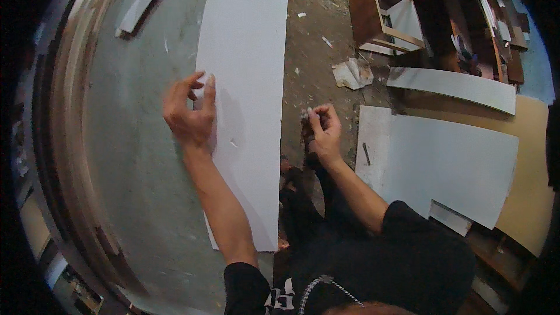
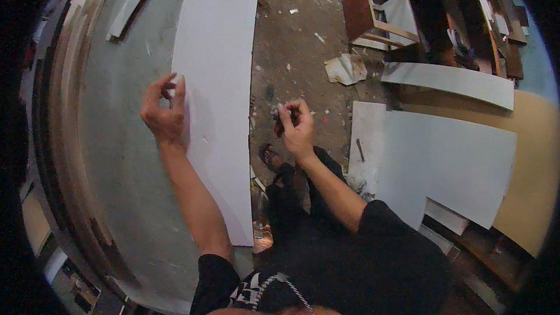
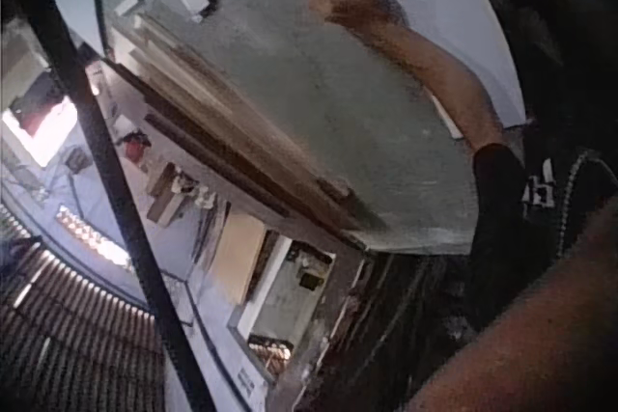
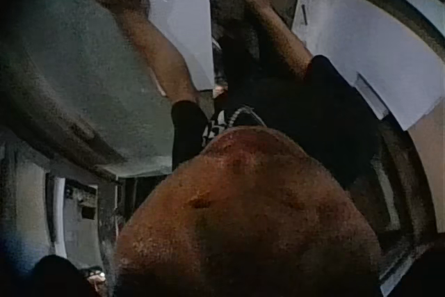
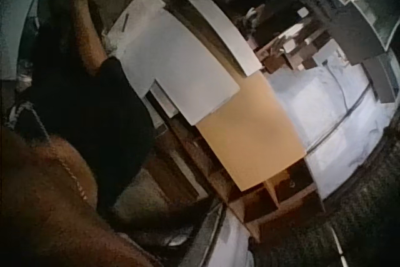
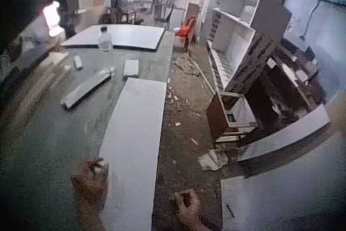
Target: The person prepares furniture components by trimming edges with a tool and sanding a laminate piece using a sanding block.
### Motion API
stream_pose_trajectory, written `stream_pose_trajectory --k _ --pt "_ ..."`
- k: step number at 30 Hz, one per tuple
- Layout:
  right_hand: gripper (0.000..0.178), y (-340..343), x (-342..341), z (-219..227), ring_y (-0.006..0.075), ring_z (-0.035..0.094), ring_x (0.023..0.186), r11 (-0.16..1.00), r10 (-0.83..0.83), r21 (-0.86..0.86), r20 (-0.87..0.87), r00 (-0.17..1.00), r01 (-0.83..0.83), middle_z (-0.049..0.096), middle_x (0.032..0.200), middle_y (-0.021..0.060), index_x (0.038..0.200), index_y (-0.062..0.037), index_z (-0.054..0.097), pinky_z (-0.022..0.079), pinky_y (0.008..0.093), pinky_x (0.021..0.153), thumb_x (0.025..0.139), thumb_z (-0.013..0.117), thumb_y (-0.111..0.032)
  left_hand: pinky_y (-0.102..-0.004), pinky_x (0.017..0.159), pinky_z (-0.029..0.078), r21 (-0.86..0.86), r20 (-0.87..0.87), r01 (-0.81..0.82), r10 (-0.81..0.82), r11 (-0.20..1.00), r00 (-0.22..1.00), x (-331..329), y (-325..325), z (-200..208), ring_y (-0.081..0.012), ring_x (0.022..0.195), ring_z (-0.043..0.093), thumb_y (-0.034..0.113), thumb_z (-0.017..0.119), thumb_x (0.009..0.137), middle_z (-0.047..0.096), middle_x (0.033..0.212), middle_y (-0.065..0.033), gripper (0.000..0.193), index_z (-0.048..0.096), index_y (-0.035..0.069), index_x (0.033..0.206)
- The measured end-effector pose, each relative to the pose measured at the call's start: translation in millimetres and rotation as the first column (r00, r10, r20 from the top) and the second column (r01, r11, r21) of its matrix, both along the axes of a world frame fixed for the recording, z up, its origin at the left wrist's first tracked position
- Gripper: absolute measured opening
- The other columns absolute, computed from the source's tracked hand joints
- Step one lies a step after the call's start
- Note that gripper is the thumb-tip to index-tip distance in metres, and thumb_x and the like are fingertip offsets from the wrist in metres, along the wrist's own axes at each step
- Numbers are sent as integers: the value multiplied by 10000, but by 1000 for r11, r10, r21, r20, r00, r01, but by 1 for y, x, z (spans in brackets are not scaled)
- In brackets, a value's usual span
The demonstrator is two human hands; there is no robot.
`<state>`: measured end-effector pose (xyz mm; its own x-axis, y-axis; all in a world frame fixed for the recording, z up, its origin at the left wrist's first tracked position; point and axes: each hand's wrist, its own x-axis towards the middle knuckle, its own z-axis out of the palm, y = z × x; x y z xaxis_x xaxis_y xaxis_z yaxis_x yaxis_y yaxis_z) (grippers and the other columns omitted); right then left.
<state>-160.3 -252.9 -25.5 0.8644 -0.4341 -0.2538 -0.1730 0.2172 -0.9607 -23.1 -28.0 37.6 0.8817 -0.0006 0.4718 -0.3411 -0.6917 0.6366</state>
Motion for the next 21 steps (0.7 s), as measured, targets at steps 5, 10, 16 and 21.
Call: stream_pose_trajectory --k 5,10,16,21 --pt "165 -28 -12 -18 58 557 707 993 40 -113 -32 999 -43 563 752 -10 917 -49 525 451 231 596 946 654 -147 -276 588 421 -12 -295 65 -66 998 953 -11 -37 27 -135 635 512 167 764 815 664 836 -32 250 727 88 1049" --pt "190 -56 -26 -76 59 544 740 982 100 -141 -176 979 -126 577 785 -11 923 -41 544 448 235 664 931 682 -171 -264 588 415 -72 -359 14 -40 997 933 -15 -81 35 -133 667 509 177 782 797 666 872 -35 301 727 98 1083" --pt "208 -93 -37 -113 71 533 710 978 179 -37 -376 909 -207 570 788 3 906 -34 555 439 234 651 924 692 -190 -282 661 459 62 -334 -94 109 994 936 -11 -123 16 -157 797 609 158 819 759 659 883 -47 235 753 77 970" --pt "203 -139 -31 -152 69 542 700 960 201 -118 -341 918 -254 592 783 7 911 -40 569 431 229 624 920 696 -198 -273 671 466 55 -381 -258 259 965 887 -14 -147 16 -152 810 602 126 804 782 661 882 -49 168 755 69 932"
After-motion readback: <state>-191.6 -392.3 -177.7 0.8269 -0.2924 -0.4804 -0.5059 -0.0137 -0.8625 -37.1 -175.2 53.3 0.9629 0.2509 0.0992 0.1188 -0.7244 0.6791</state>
